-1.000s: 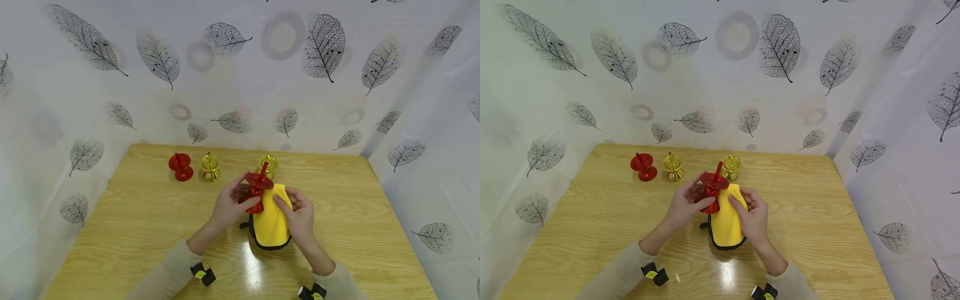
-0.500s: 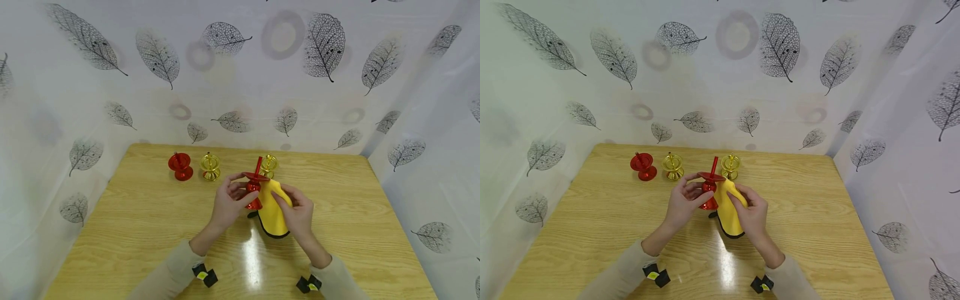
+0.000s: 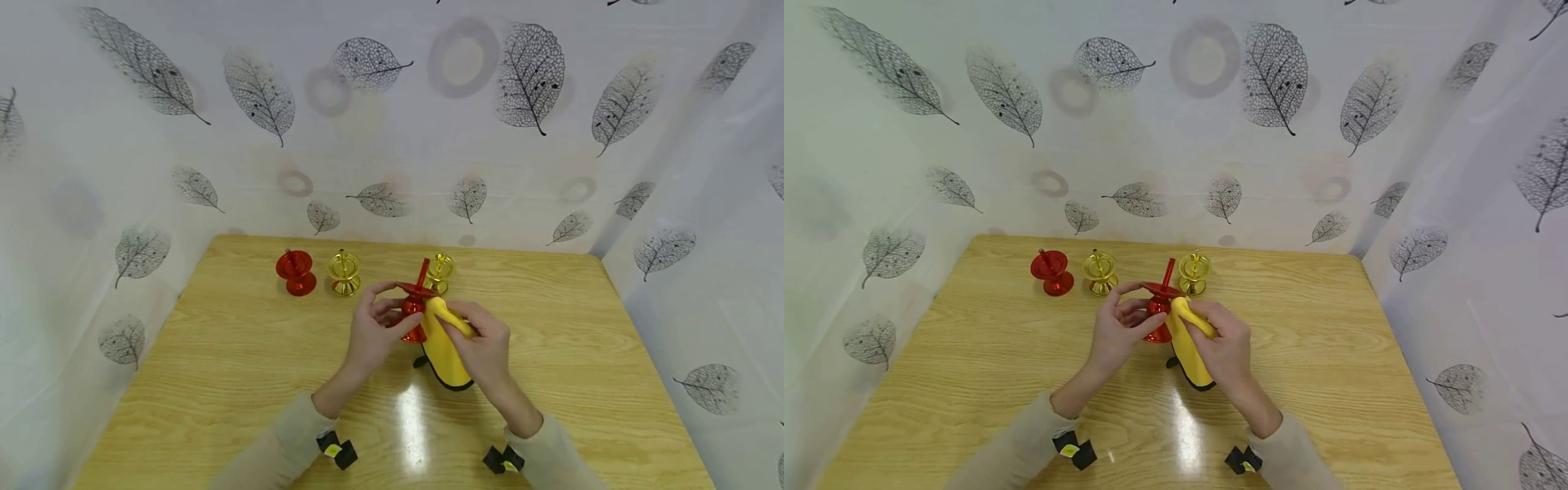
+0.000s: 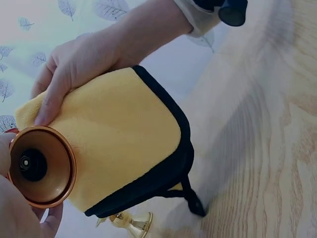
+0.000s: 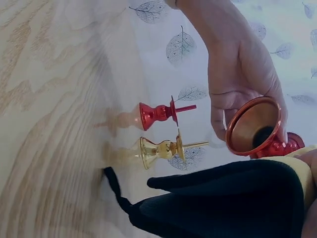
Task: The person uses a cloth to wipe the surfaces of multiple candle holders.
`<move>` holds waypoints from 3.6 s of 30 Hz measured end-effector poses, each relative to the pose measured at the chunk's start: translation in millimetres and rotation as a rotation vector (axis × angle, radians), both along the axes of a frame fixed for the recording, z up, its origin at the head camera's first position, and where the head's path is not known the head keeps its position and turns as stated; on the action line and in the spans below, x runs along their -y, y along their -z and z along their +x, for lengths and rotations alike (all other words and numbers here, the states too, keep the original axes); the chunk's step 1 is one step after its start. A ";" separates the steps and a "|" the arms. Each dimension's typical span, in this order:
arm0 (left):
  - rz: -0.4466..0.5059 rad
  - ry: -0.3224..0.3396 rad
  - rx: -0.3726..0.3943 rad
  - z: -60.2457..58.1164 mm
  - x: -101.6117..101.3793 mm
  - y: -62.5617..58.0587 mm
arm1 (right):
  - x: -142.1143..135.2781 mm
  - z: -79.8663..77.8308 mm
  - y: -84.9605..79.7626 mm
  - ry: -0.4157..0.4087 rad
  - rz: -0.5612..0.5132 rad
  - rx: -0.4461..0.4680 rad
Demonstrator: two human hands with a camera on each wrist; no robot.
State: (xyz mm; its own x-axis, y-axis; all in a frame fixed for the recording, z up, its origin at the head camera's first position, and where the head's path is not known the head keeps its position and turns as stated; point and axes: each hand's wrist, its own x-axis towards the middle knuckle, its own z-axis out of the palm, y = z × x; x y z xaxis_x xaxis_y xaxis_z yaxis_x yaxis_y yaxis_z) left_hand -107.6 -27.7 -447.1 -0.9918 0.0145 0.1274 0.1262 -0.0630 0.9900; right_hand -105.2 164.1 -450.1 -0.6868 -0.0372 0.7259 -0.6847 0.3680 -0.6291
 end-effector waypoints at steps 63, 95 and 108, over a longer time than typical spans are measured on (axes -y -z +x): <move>-0.392 -0.072 -0.317 4.4 -0.8 -9.1 | -2.7 13.6 -24.8 0.145 0.331 -0.139; -0.154 -0.033 -0.126 13.4 -8.2 -3.6 | -8.7 19.4 -17.7 0.098 0.211 -0.069; -0.127 -0.007 -0.201 12.4 7.3 -10.6 | -20.6 17.2 -2.2 0.049 0.055 0.165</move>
